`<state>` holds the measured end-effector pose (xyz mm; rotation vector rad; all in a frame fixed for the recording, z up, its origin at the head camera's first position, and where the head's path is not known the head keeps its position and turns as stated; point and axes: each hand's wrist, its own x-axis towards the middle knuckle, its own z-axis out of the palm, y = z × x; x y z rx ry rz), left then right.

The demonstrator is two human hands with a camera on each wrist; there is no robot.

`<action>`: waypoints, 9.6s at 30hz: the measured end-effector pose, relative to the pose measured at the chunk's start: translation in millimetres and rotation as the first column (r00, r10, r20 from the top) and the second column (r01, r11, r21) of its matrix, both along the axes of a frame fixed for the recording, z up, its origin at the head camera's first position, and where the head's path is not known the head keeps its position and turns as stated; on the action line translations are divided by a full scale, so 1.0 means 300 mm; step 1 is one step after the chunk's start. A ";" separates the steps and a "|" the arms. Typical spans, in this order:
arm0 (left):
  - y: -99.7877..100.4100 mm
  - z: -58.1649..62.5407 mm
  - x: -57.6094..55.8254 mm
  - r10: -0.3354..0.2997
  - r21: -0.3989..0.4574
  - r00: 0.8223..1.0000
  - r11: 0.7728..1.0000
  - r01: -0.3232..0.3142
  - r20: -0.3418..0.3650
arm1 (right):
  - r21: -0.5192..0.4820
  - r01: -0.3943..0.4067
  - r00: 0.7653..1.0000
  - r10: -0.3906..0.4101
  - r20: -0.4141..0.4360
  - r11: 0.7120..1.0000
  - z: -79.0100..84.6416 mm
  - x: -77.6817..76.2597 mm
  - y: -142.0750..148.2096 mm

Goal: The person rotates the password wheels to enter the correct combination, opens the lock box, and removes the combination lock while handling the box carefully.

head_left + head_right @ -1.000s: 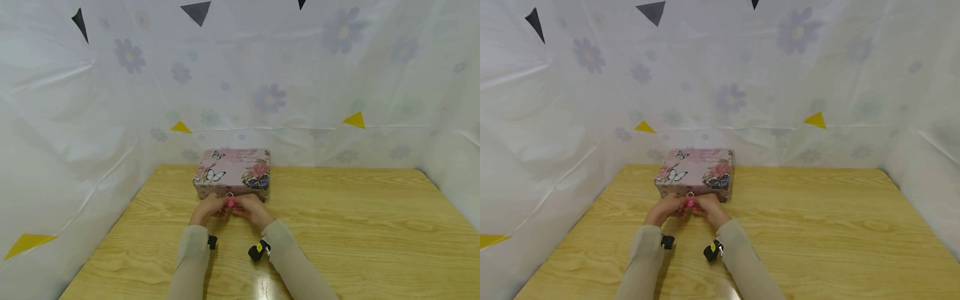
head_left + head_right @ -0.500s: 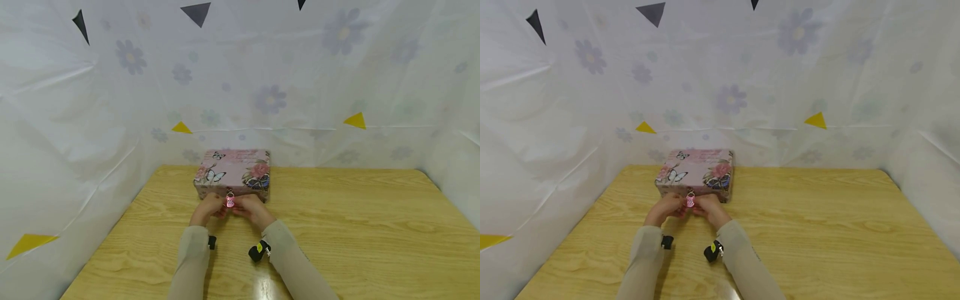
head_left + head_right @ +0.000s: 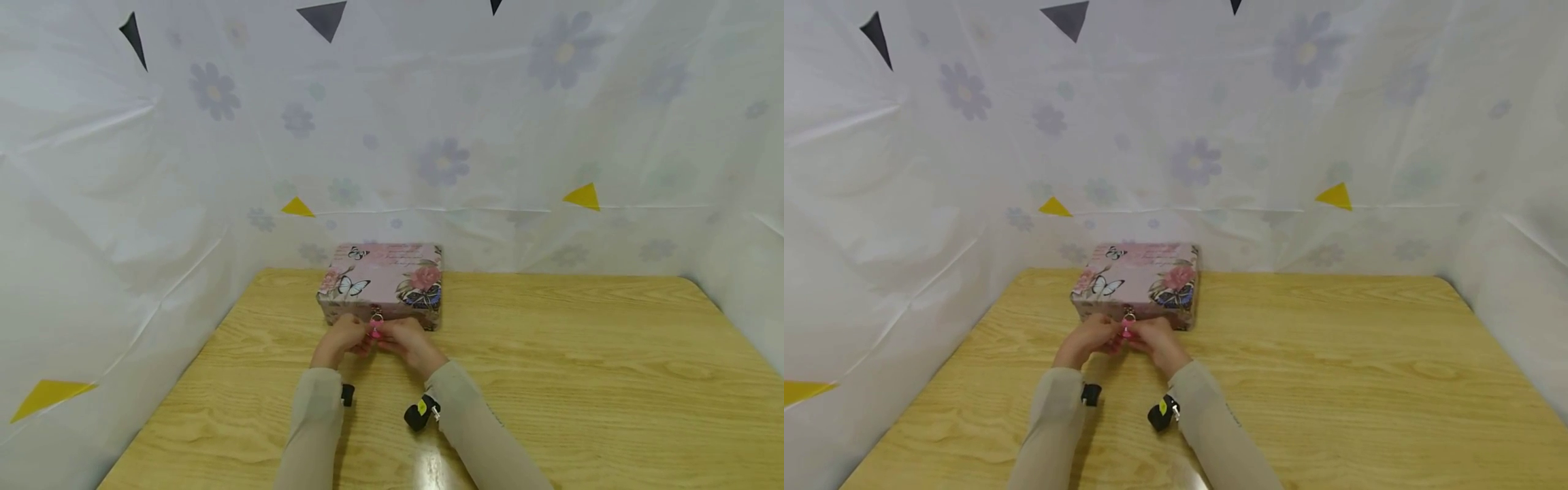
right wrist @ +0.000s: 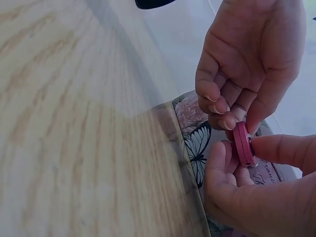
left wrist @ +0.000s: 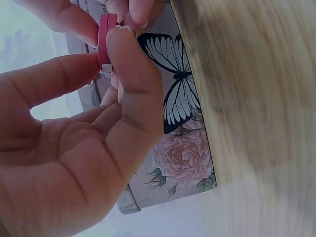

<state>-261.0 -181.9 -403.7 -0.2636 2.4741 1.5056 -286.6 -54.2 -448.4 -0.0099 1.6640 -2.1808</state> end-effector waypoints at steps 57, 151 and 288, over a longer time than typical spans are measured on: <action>-0.003 -0.006 -0.004 -0.010 0.029 0.999 1.000 0.009 0.048 | 0.082 0.040 0.998 -0.037 -0.041 0.996 0.004 0.000 0.007; -0.006 -0.020 0.002 -0.044 -0.429 0.934 0.895 -0.120 -0.355 | 0.012 0.350 0.936 -0.349 -0.057 0.937 0.009 0.041 -0.074; 0.178 0.053 0.030 -0.177 -0.392 0.952 0.917 0.068 -0.249 | 0.062 -0.086 0.978 0.096 -0.185 0.994 0.071 0.056 0.279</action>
